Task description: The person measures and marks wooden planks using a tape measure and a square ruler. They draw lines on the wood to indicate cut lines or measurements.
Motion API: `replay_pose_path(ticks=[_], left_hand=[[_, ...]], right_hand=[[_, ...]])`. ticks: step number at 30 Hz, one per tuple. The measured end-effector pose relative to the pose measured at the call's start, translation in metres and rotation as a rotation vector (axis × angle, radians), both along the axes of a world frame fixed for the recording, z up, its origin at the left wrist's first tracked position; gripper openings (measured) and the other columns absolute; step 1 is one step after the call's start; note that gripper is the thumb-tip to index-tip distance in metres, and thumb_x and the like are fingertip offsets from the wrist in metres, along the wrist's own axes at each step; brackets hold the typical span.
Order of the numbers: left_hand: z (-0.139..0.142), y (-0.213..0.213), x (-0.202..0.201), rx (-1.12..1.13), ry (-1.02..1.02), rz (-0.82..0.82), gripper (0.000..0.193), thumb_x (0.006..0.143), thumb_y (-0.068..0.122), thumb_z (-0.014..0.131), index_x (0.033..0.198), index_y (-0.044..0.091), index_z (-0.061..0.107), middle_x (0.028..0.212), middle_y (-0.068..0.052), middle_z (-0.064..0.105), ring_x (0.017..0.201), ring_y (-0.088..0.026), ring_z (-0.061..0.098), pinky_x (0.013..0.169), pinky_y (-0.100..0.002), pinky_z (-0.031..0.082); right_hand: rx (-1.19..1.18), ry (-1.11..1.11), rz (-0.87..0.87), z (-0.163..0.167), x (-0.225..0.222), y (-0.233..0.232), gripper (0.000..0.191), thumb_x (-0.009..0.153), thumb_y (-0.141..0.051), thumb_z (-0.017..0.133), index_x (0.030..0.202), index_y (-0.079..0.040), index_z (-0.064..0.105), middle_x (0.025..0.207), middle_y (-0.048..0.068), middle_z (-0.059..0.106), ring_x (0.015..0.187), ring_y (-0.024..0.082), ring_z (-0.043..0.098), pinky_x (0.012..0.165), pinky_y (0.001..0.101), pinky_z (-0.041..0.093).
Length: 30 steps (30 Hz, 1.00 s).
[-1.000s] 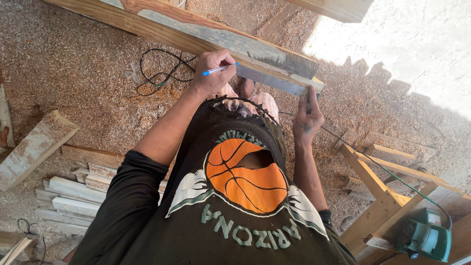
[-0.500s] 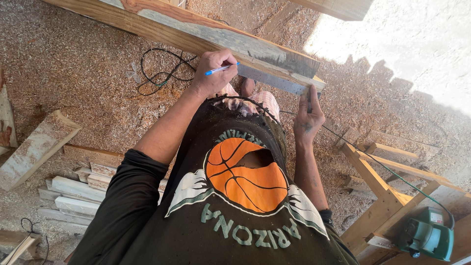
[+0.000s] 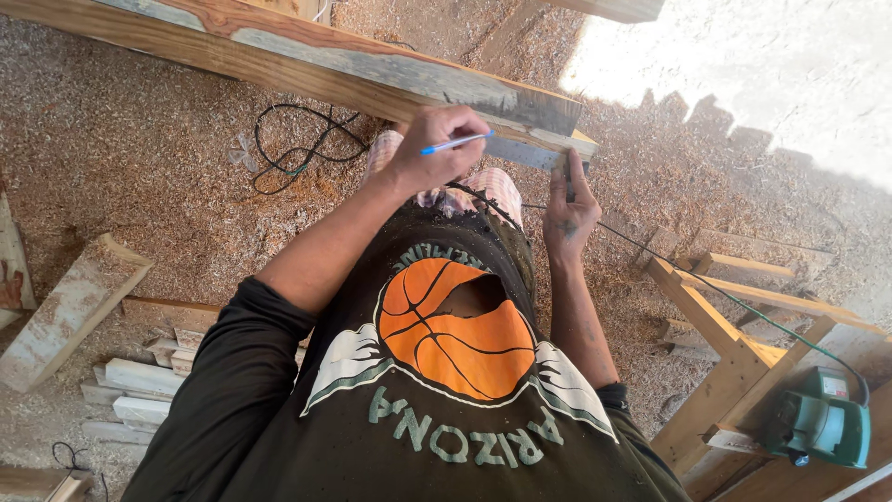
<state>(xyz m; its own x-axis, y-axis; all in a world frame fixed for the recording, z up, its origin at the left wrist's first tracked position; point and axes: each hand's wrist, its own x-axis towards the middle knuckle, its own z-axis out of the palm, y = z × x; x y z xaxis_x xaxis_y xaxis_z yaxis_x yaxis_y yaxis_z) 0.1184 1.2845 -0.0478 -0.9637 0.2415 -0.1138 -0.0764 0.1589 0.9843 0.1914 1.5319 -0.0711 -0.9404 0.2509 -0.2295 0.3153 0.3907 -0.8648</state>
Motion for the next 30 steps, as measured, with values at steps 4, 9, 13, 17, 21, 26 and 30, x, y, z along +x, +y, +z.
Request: replay_pose_path(ticks=[4,9,13,17,21,26,30], left_hand=[[-0.010,0.023,-0.006,-0.106,0.100,0.001,0.006,0.087,0.008,0.069,0.088,0.003,0.067,0.078,-0.010,0.074,0.070,-0.017,0.075,0.062,-0.031,0.057],[-0.023,0.030,-0.010,-0.141,0.003,-0.067,0.009,0.087,0.011,0.067,0.086,0.003,0.064,0.075,-0.010,0.074,0.067,-0.019,0.073,0.062,-0.034,0.056],[-0.027,0.031,-0.009,-0.175,0.080,-0.065,0.008,0.087,0.010,0.067,0.086,0.002,0.063,0.076,-0.012,0.073,0.068,-0.021,0.073,0.063,-0.035,0.056],[-0.026,0.031,-0.010,-0.151,0.065,-0.078,0.009,0.087,0.009,0.067,0.086,0.002,0.062,0.074,-0.012,0.071,0.067,-0.023,0.072,0.062,-0.037,0.055],[-0.023,0.031,-0.010,-0.161,0.162,-0.039,0.008,0.088,0.006,0.068,0.085,0.002,0.062,0.074,-0.011,0.070,0.067,-0.022,0.071,0.062,-0.036,0.055],[0.004,0.012,-0.006,-0.030,-0.007,0.025,0.008,0.092,0.003,0.065,0.085,0.002,0.062,0.072,-0.005,0.069,0.060,-0.012,0.068,0.055,-0.030,0.054],[0.032,-0.041,0.018,-0.038,0.200,0.325,0.003,0.098,0.003,0.067,0.095,0.002,0.066,0.080,-0.003,0.070,0.070,-0.007,0.067,0.059,-0.027,0.054]], right_hand=[[0.064,-0.070,-0.025,0.006,-0.002,-0.002,0.041,0.104,-0.014,0.066,0.143,-0.001,0.059,0.120,0.017,0.076,0.102,0.013,0.069,0.087,0.0288,0.057],[0.036,0.001,0.001,0.006,-0.003,-0.002,0.040,0.106,-0.013,0.065,0.143,0.000,0.058,0.119,0.018,0.075,0.104,0.013,0.070,0.087,0.0289,0.058],[0.061,-0.006,-0.007,0.003,-0.004,0.000,0.039,0.105,-0.013,0.065,0.142,-0.001,0.060,0.112,0.016,0.078,0.095,0.011,0.069,0.080,0.0287,0.057],[0.076,0.003,-0.002,0.003,-0.003,0.001,0.039,0.105,-0.012,0.066,0.142,-0.001,0.060,0.108,0.014,0.078,0.091,0.010,0.068,0.077,0.0280,0.057],[0.075,-0.025,-0.018,0.000,-0.003,-0.001,0.040,0.104,-0.012,0.067,0.142,-0.002,0.061,0.108,0.013,0.078,0.092,0.010,0.068,0.078,0.0273,0.056],[0.049,-0.058,-0.021,0.005,-0.004,0.000,0.041,0.104,-0.013,0.067,0.143,-0.003,0.060,0.114,0.013,0.077,0.097,0.011,0.069,0.081,0.0276,0.057],[0.010,-0.039,0.103,0.019,-0.006,-0.006,0.043,0.105,-0.011,0.067,0.146,-0.002,0.057,0.118,0.019,0.074,0.101,0.015,0.066,0.086,0.0311,0.054]])
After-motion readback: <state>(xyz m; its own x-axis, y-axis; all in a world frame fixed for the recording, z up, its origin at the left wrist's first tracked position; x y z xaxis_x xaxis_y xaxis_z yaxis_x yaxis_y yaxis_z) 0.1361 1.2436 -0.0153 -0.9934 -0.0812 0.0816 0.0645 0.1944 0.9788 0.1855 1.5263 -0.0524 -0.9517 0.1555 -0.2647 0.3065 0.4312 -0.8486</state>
